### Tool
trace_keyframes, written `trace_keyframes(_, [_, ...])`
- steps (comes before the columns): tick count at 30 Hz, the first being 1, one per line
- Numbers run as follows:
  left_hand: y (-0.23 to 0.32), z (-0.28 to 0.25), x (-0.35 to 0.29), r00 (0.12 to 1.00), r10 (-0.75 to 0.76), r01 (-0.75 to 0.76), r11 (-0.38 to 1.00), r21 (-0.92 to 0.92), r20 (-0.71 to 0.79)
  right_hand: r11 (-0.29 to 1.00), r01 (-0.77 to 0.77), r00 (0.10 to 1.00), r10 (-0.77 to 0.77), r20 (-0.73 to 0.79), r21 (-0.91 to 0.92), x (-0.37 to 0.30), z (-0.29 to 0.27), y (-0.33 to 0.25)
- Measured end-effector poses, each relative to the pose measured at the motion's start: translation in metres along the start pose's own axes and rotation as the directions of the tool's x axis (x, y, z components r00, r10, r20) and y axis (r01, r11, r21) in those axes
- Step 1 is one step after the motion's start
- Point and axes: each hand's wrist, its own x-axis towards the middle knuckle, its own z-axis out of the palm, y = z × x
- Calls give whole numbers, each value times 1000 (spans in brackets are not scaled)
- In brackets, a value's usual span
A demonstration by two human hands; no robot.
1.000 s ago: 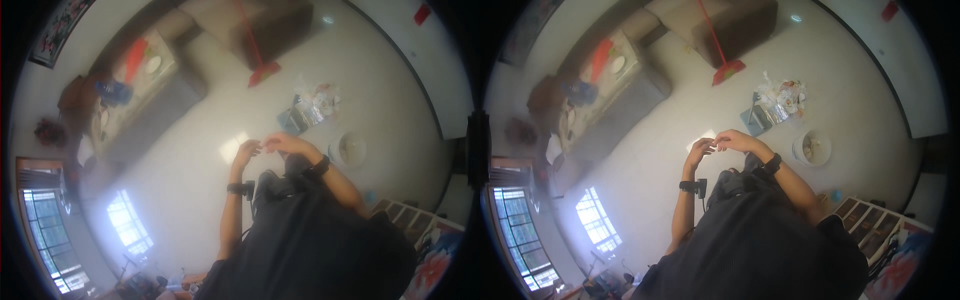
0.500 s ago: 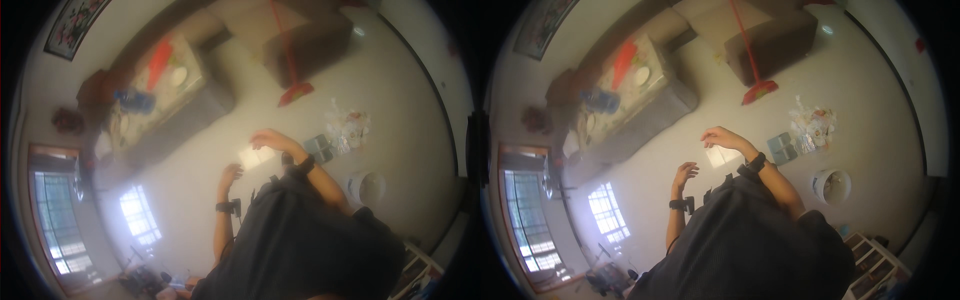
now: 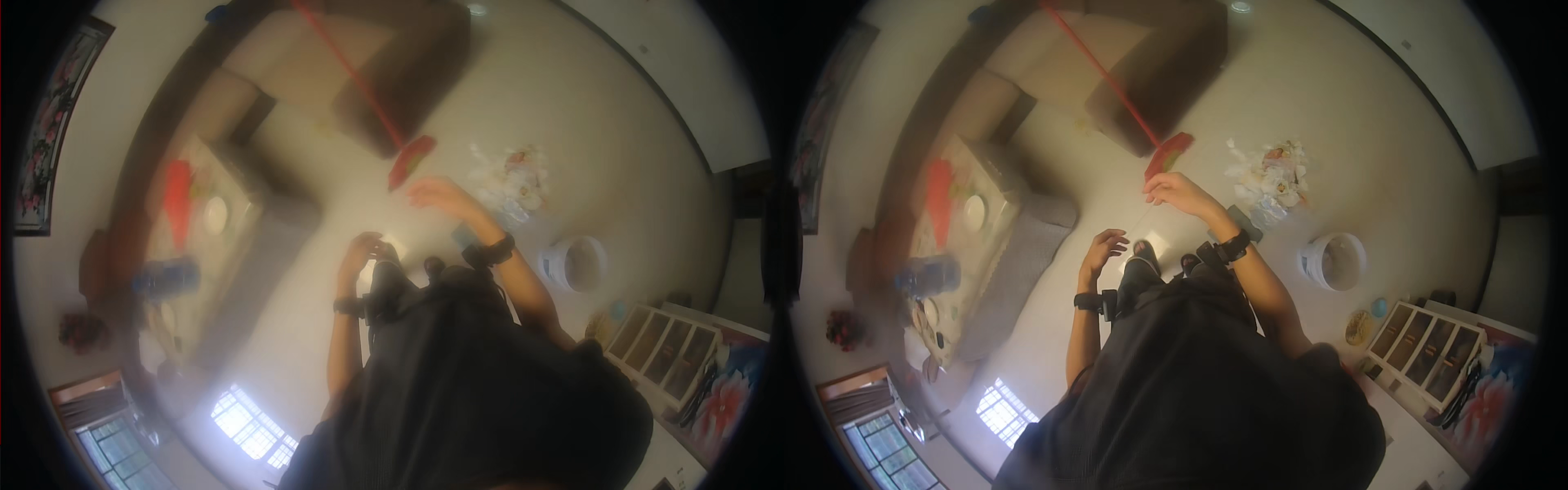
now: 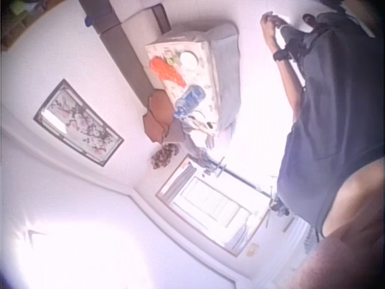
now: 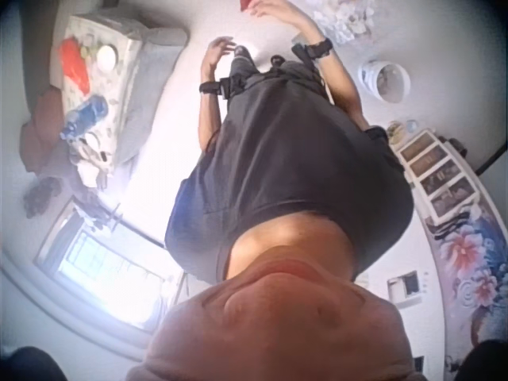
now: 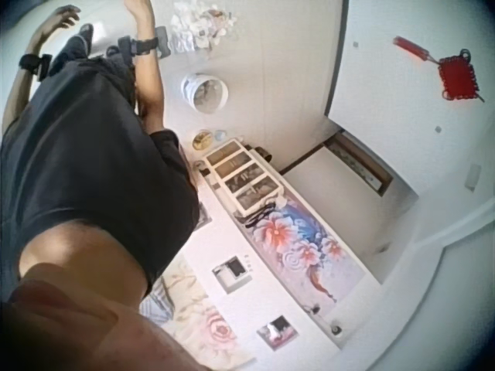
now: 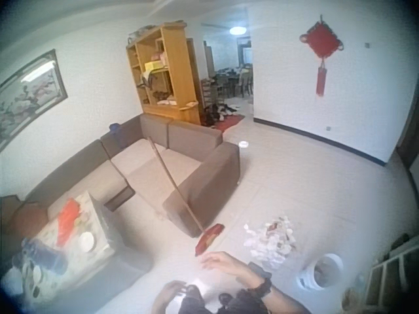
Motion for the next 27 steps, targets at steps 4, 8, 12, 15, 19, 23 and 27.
trace_keyframes(4, [27,-18,72,967,-44,2,986,165,251,1000,-18,967,11,-253,-24,20,-26,-3])
trace_keyframes(8, [65,-52,148,960,-45,-1,987,164,278,999,-37,916,26,-401,-20,64,-44,10])
trace_keyframes(12, [112,-106,225,938,-20,-58,975,215,345,997,-71,897,59,-438,-10,132,-56,16])
trace_keyframes(15, [158,-164,283,971,-5,-47,976,212,238,999,-47,860,33,-510,-14,204,-60,-9])
trace_keyframes(19, [222,-244,378,890,398,-412,911,16,220,999,31,902,-43,-429,-34,318,-84,-31])
trace_keyframes(23, [303,-250,456,827,562,-551,813,188,-10,977,1,859,-111,-500,-215,430,-127,-16])
trace_keyframes(27, [387,-198,457,753,657,-657,747,101,38,863,-113,646,-313,-696,-493,493,-147,4])
